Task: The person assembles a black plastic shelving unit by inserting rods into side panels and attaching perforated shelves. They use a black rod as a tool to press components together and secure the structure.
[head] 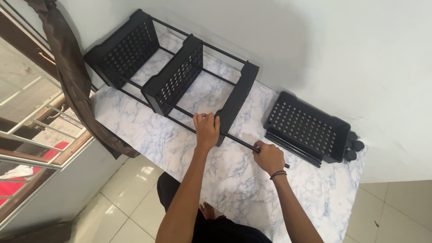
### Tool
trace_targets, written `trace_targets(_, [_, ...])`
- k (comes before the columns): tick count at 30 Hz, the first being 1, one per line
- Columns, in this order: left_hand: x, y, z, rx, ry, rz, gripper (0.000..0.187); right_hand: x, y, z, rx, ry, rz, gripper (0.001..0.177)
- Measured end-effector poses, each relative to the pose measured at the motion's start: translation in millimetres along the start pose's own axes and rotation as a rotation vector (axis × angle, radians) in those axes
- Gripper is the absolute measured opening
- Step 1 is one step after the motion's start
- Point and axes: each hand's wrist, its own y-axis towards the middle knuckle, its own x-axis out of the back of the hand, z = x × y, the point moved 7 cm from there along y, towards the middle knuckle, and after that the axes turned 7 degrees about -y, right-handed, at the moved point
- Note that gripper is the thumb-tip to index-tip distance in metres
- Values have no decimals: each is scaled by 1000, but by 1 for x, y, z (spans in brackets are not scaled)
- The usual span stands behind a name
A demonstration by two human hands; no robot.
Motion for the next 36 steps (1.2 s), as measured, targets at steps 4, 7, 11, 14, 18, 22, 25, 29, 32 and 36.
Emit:
trace_targets(4, [1, -1, 3, -18, -10, 12, 23, -1, -5, 1, 137, 473, 92, 29])
trace_targets(7, [11, -3, 7, -40, -3, -14, 24, -11, -20, 7, 189, 869, 323, 41])
trace_targets(11, [20, -7, 24, 51, -5, 98, 30, -21, -61, 41, 182, 884, 419, 56])
trace_targets(14, [48, -10, 38, 42, -9, 118, 29, -8, -95, 94, 397, 806, 377, 68])
trace_targets(18, [94, -16, 36, -87, 76, 23, 26, -13, -115, 127, 453, 400, 601, 73])
trace_targets(22, [144, -47, 34, 87, 39, -250, 31, -27, -124, 174, 836, 454, 599, 78])
trace_targets(25, [170, -92, 35, 370, 141, -374, 37, -38, -137, 205, 1196, 609, 387, 77])
trace_targets(29, [158, -161, 43, 885, -316, -241, 53, -68, -95, 209, 902, 598, 639, 52])
trace_targets(32, [143, -182, 32, 958, -676, -215, 58, -2, -16, 183, 829, 792, 33, 24])
trace_targets(36, [138, -185, 26, 995, -384, -214, 47, 60, 26, 155, 843, 105, -721, 34])
